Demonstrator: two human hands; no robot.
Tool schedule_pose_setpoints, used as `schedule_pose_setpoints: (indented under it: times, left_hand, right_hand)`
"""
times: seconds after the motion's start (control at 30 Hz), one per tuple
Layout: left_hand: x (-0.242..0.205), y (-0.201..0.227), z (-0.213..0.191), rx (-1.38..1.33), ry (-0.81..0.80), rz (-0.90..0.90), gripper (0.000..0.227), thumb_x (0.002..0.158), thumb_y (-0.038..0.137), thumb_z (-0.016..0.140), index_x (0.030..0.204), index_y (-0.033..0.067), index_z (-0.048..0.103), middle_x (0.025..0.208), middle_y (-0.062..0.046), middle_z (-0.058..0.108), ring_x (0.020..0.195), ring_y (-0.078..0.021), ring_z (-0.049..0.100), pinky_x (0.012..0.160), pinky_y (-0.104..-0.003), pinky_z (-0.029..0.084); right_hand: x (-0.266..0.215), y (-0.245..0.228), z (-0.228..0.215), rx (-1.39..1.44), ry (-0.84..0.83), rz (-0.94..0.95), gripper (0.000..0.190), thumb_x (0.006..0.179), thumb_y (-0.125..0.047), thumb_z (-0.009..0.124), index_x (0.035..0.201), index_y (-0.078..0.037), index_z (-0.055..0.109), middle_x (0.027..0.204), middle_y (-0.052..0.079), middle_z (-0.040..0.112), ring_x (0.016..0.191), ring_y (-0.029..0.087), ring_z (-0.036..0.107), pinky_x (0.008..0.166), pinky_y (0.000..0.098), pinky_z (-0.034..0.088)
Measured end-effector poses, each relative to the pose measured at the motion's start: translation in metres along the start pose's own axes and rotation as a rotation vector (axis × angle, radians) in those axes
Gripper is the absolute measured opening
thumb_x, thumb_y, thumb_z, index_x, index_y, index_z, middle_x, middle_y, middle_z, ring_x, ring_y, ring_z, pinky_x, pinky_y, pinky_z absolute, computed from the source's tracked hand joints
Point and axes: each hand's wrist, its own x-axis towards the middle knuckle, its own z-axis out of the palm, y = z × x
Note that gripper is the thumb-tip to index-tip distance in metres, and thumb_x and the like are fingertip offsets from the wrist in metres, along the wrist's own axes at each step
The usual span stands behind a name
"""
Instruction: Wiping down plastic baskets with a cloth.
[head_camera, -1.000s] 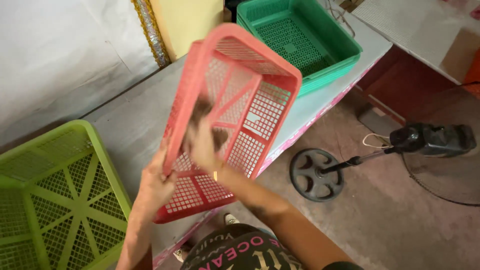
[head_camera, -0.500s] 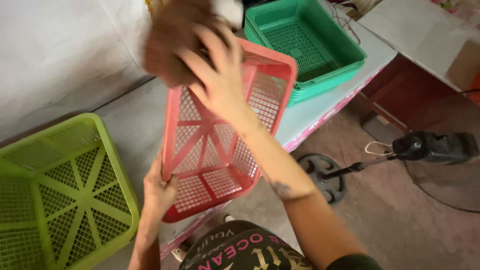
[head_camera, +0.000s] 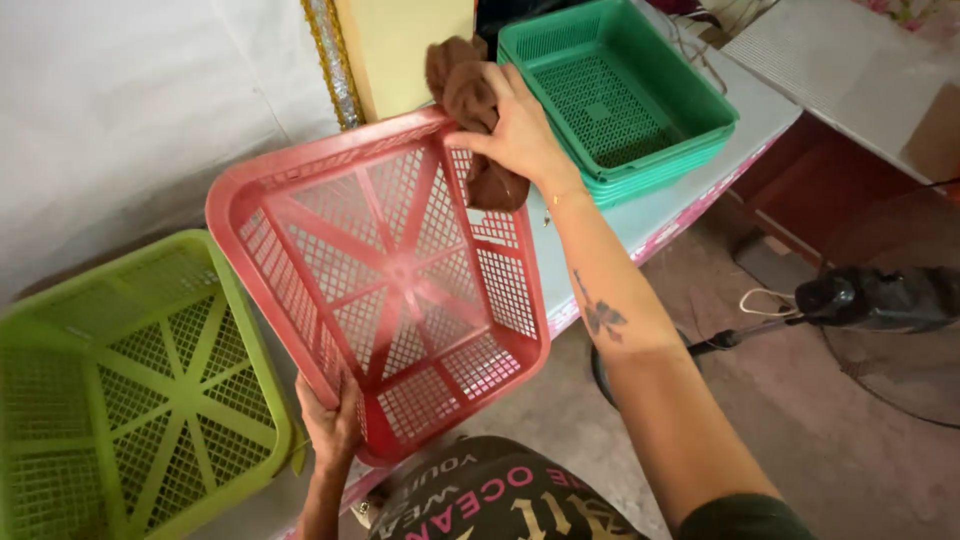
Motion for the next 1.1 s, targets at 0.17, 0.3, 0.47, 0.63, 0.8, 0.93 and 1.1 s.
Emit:
schedule_pose_setpoints:
  times: [0.17,0.3,0.47,0.63,0.8,0.93,1.1]
  left_hand:
    - [0.023,0.139,-0.003,0.051,-0.061,0.781,0.093,0.085,0.018,0.067,0.159,0.0004,0.014,0.154,-0.025,0.03,0.146,-0.0378,0.031,0.123,-0.059,0.032]
    - [0.058,0.183,-0.021,0.42,0.223,1.06,0.107,0.098,0.047,0.081,0.168,0.0095,0.009,0.175,-0.015,-0.008,0.168,-0.0436,-0.004,0.143,-0.076,0.005]
    - [0.057,0.3,0.023,0.677,-0.083,1.149,0.069,0.085,0.02,0.089,0.143,0.0069,0.054,0.151,-0.016,0.055,0.136,-0.0429,0.051,0.102,-0.064,0.045]
    - [0.083,0.168,0.017,0.543,0.028,1.045,0.048,0.09,0.02,0.083,0.126,0.0031,0.056,0.128,-0.017,0.057,0.114,-0.0388,0.053,0.09,-0.058,0.045]
    - [0.073,0.024,0.022,0.376,0.176,0.86,0.028,0.097,0.021,0.075,0.104,-0.0018,0.059,0.099,-0.018,0.06,0.086,-0.0336,0.055,0.073,-0.05,0.045]
    - [0.076,-0.08,0.019,0.327,0.268,0.798,0.014,0.087,0.008,0.053,0.077,0.0,0.047,0.069,-0.017,0.05,0.06,-0.0337,0.042,0.058,-0.047,0.037]
    - [0.06,-0.069,0.023,0.371,0.237,0.662,0.025,0.07,0.004,0.06,0.047,0.0026,0.049,0.046,-0.011,0.03,0.045,-0.0196,0.025,0.047,-0.047,0.029]
  right_hand:
    - [0.019,-0.023,-0.033,-0.02,0.248,-0.336,0.068,0.086,-0.043,0.093,0.127,0.001,0.061,0.119,0.019,0.069,0.109,0.038,0.067,0.095,0.0439,0.051]
    - [0.019,-0.097,-0.053,-0.157,0.198,-0.474,0.058,0.094,-0.051,0.081,0.129,-0.008,0.061,0.105,0.013,0.061,0.093,0.035,0.063,0.079,0.0433,0.051]
    - [0.001,-0.193,-0.037,-0.279,0.252,-0.897,0.06,0.111,-0.046,0.013,0.092,-0.011,0.059,0.089,0.008,0.057,0.08,0.03,0.057,0.065,0.0422,0.044]
    - [-0.041,-0.211,0.0,0.038,0.394,-0.782,0.018,0.107,-0.016,0.049,0.107,-0.003,0.061,0.101,0.012,0.064,0.09,0.029,0.061,0.076,0.0432,0.052]
    - [-0.07,-0.2,0.007,0.215,0.366,-0.668,0.041,0.114,-0.03,0.035,0.114,-0.001,0.064,0.118,0.014,0.065,0.108,0.039,0.063,0.094,0.0506,0.054]
    - [-0.094,-0.194,0.046,-0.186,0.137,-0.652,0.075,0.087,-0.078,0.029,0.105,-0.014,0.064,0.11,0.007,0.056,0.105,0.03,0.049,0.087,0.0498,0.044]
    - [-0.118,-0.163,0.083,-0.392,-0.043,-0.597,0.066,0.079,-0.074,0.06,0.121,-0.023,0.068,0.122,-0.001,0.065,0.111,0.023,0.058,0.102,0.0484,0.042]
